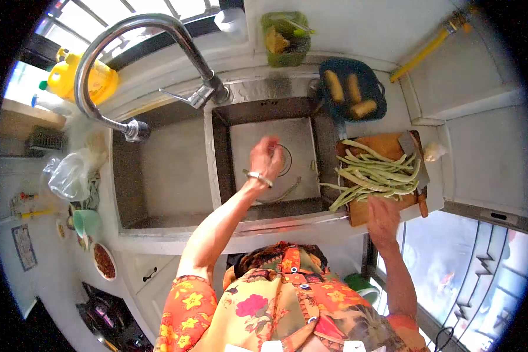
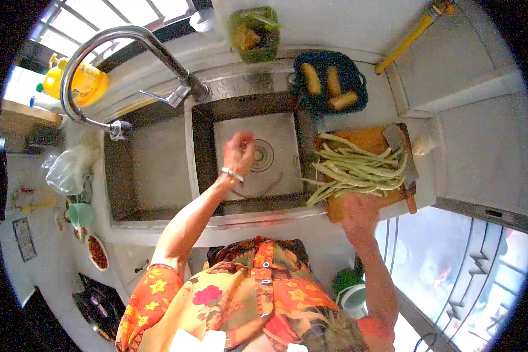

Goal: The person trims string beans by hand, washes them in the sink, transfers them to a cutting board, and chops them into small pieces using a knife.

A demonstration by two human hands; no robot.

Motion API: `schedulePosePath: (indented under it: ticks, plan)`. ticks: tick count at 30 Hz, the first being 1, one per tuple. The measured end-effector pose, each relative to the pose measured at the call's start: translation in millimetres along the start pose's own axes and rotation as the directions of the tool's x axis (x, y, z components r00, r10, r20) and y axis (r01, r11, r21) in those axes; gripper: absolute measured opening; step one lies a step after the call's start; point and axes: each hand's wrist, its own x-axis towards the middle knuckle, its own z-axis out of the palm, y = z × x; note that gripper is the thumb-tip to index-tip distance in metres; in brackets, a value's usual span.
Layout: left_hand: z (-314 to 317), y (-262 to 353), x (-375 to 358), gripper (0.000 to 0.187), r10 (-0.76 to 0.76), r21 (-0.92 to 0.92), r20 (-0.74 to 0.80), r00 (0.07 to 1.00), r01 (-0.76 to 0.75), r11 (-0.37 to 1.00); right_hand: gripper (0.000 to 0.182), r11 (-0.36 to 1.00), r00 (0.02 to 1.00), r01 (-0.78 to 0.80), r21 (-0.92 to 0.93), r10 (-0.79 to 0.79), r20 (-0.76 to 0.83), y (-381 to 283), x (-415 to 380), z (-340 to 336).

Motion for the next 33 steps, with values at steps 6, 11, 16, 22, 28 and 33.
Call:
schedulePosePath:
  ticks: [6, 11, 16, 22, 28, 33]
  plan:
    - [42, -6, -44, 0.025, 0.287, -0.094, 0.598, 0.748, -0.291, 0.952, 0.020, 0.996, 0.988, -0.066, -0.066, 0.075, 0.137, -33, 34, 33]
    - [96, 1, -68, 0.021, 0.467, -0.101, 0.515, 0.719, -0.490, 0.866, 0.021, 0.996, 0.970, -0.083, -0.043, 0.091, 0.226, -19, 28, 29]
    - [113, 3, -74, 0.022, 0.592, 0.080, 0.428, 0.683, -0.681, 0.728, 0.032, 0.989, 0.962, -0.056, 0.133, 0.018, 0.271, 1, 17, 43]
    - [115, 22, -74, 0.016, 0.380, 0.239, 0.602, 0.702, -0.612, 0.754, 0.040, 0.984, 0.942, -0.086, 0.156, 0.029, 0.336, 2, 20, 38]
    - [101, 63, -64, 0.023, 0.150, 0.251, 0.898, 0.413, -0.764, 0.594, 0.044, 0.993, 0.970, 0.080, 0.091, -0.098, 0.222, 23, 10, 51]
    - [97, 93, -57, 0.019, -0.012, 0.288, 0.946, 0.324, -0.824, 0.488, 0.046, 0.990, 0.968, 0.072, 0.120, -0.098, 0.231, 26, 11, 53]
